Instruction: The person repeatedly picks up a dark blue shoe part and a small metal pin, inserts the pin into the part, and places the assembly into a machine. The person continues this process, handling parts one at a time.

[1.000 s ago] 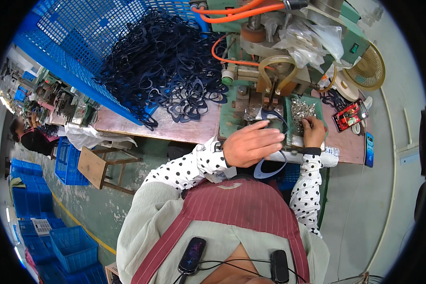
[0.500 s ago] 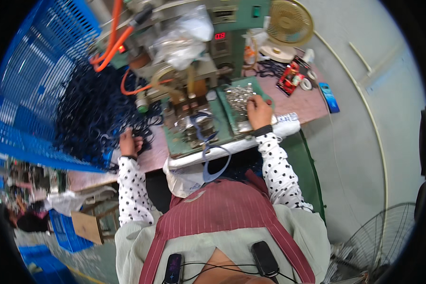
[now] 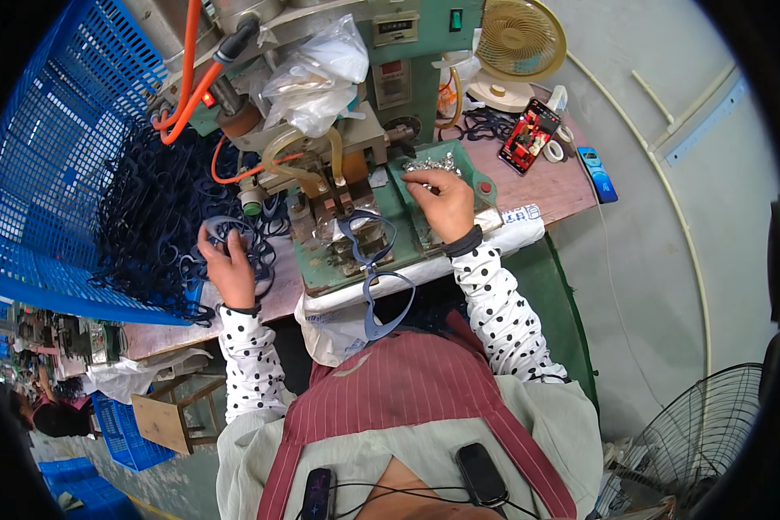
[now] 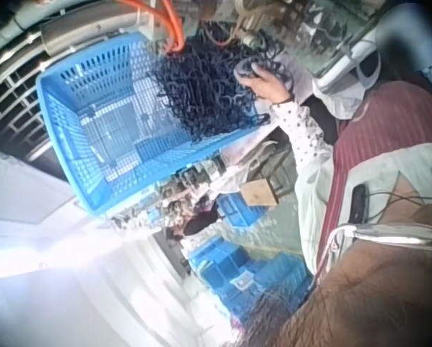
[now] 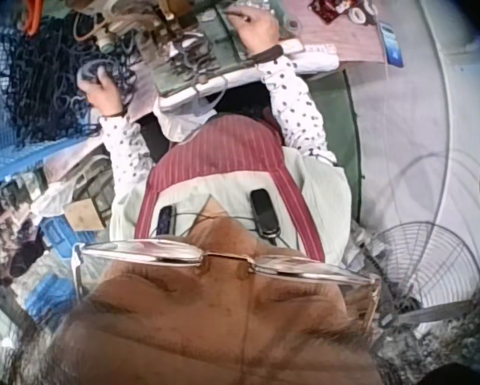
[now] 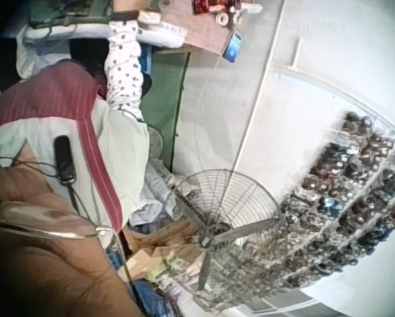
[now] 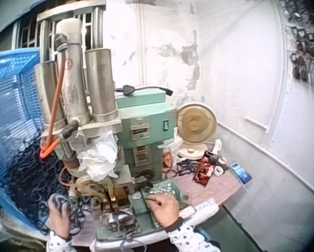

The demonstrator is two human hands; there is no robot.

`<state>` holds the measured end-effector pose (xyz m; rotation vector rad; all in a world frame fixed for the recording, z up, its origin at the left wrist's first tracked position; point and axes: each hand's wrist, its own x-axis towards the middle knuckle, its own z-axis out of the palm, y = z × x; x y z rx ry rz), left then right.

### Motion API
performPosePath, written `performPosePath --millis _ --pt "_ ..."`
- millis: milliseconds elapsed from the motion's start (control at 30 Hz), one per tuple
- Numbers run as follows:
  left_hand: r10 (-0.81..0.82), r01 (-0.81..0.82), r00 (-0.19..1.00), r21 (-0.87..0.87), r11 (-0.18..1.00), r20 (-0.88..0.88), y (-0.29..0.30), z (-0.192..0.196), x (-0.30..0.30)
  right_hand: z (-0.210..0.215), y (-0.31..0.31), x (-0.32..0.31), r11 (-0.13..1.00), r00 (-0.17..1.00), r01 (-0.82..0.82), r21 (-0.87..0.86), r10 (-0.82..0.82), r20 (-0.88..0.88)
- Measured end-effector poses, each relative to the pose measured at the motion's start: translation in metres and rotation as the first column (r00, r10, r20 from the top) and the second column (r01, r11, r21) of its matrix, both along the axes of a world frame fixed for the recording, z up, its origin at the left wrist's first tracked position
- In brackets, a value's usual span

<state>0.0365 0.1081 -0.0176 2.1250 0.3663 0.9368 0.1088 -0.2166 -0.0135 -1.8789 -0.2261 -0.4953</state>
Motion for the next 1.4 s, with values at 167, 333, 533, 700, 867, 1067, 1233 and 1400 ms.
performPosePath --millis 167,333,533,700,867,1067,1233,1400 --pt "-0.083 0.102 0.991 -0.201 0.974 0.102 -0.015 0.0 0.004 0.043 0.023 -0.028 0.967 0.967 -0.255 0.025 0.255 0.018" --pt "-0.192 0.193 0.976 -0.001 0.981 0.105 -0.045 -0.005 -0.004 0.039 0.04 -0.035 0.941 0.946 -0.295 0.166 0.312 -0.088" --pt "-0.242 0.242 0.97 0.072 0.968 -0.005 -0.054 0.014 -0.022 0.051 0.047 -0.028 0.935 0.899 -0.304 0.181 0.344 -0.27" --pt "-0.504 0.297 0.801 0.518 0.802 0.322 -0.062 0.039 -0.022 0.057 0.052 -0.018 0.927 0.918 -0.305 0.219 0.347 -0.194" --pt "-0.525 0.445 0.762 0.283 0.85 0.378 -0.075 0.067 -0.022 0.052 0.051 -0.022 0.951 0.93 -0.27 0.15 0.298 -0.217" --pt "-0.436 0.575 0.797 -0.305 0.759 0.418 -0.083 0.097 -0.005 0.051 0.06 -0.028 0.942 0.932 -0.266 0.205 0.306 -0.193" --pt "-0.585 0.447 0.73 0.401 0.8 0.355 -0.083 0.083 -0.016 0.042 0.062 -0.028 0.885 0.92 -0.286 0.366 0.36 -0.152" --pt "-0.87 0.625 0.469 0.638 0.45 0.154 -0.115 0.042 -0.025 0.025 0.029 -0.009 0.964 0.973 -0.203 0.17 0.218 -0.075"
